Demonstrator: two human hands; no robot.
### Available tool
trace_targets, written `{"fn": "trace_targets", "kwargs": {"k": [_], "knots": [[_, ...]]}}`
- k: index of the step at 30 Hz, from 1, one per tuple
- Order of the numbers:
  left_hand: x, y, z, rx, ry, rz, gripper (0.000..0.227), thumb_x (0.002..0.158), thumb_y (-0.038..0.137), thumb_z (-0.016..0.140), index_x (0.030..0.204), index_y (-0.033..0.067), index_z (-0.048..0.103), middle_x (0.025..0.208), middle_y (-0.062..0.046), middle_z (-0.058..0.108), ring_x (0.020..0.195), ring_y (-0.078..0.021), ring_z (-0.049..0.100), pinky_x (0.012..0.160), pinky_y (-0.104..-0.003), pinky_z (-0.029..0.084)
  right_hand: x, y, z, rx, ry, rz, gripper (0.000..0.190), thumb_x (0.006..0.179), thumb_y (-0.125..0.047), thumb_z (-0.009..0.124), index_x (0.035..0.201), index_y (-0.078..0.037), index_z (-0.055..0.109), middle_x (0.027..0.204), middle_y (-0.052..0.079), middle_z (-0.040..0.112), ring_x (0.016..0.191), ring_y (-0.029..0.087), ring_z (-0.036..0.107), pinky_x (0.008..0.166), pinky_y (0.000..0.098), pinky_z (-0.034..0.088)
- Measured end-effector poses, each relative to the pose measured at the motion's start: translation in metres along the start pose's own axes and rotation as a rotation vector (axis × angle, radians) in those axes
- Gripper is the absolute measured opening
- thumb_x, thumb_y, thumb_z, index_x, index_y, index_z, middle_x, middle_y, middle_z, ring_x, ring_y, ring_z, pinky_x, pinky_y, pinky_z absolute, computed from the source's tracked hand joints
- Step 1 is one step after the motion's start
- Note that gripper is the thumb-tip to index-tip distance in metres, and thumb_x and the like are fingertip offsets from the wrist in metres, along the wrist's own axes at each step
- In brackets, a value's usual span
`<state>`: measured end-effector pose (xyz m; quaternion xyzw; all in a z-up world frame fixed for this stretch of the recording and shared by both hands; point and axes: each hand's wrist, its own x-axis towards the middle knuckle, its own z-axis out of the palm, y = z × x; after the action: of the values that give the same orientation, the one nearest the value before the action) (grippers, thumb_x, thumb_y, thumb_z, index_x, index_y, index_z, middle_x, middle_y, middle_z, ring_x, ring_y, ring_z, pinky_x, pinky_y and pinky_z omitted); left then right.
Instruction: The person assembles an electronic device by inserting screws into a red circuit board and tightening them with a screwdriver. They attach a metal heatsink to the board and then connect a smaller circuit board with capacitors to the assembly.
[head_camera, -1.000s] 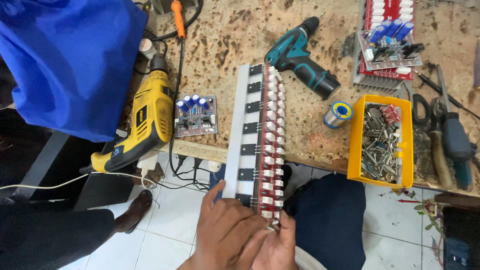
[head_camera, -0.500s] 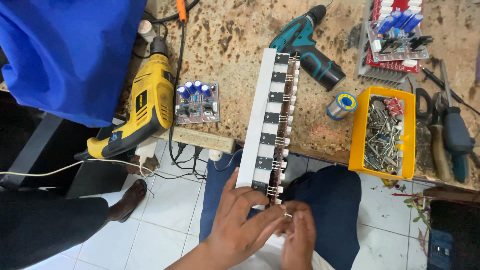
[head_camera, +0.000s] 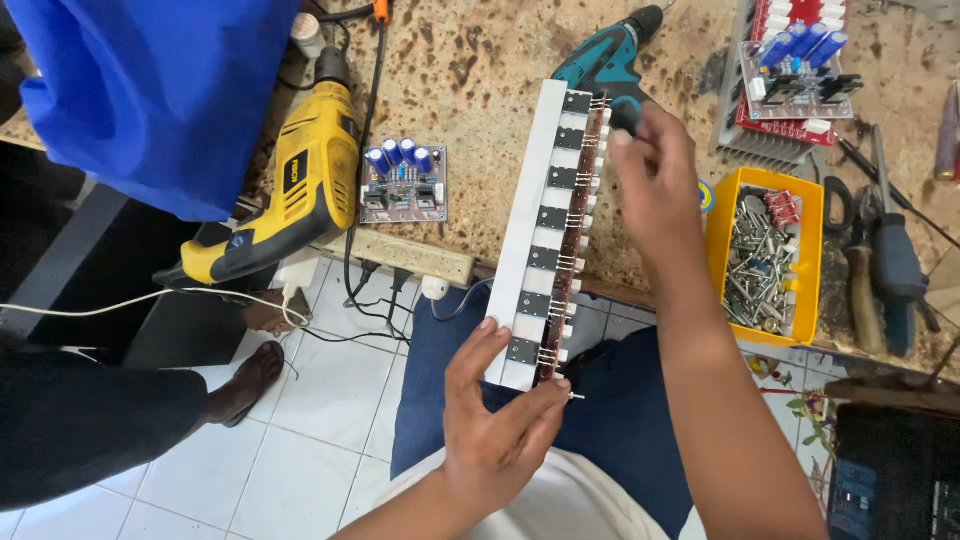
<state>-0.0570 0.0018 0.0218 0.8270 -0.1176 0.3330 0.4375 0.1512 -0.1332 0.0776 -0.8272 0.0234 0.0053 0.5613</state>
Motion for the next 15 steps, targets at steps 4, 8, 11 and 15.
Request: {"fn": "trace_targets", "kwargs": {"k": [4,8,11,15], "knots": [[-0.004,0.002,0.000,-0.025,0.016,-0.007,0.028,0.092,-0.001,0.077,0.112,0.0179,0.074,0.144,-0.023,0.042,0.143,-0.0494,0.042,0.121,-0.061,0.043,0.035,-0.008,0.012,0.034,-0.192,0.124,0.083,0.089,-0.062,0.052,0.157,-0.015,0.037,0.158,0.015,0.044,0.146,0.027,0.044,0.117,0.0441,0.038],[0.003,-0.002,-0.010,-0.054,-0.008,-0.018,0.027,0.093,0.001,0.078,0.113,0.0178,0.072,0.144,-0.023,0.042,0.145,-0.0502,0.041,0.123,-0.063,0.041,0.056,0.029,0.017,0.109,-0.155,0.103,0.044,0.089,-0.032,0.069,0.129,-0.017,0.062,0.115,-0.003,0.068,0.103,0.010,0.063,0.090,0.0261,0.048],[0.007,-0.013,-0.024,-0.056,-0.004,-0.002,0.026,0.093,-0.003,0.077,0.111,0.0161,0.072,0.147,-0.022,0.041,0.147,-0.0476,0.039,0.126,-0.065,0.040,0.065,0.046,0.013,0.092,-0.056,0.076,0.048,0.088,-0.032,0.073,0.130,-0.012,0.063,0.105,-0.002,0.065,0.094,0.009,0.061,0.082,0.0241,0.047],[-0.002,-0.026,-0.038,-0.031,0.156,-0.091,0.024,0.094,0.011,0.077,0.114,0.0067,0.067,0.144,-0.023,0.047,0.145,-0.0421,0.049,0.126,-0.059,0.043,0.056,0.069,0.009,0.092,0.132,-0.020,0.038,0.091,-0.032,0.075,0.121,-0.011,0.065,0.096,-0.003,0.058,0.085,0.007,0.055,0.071,0.0233,0.045]]}}
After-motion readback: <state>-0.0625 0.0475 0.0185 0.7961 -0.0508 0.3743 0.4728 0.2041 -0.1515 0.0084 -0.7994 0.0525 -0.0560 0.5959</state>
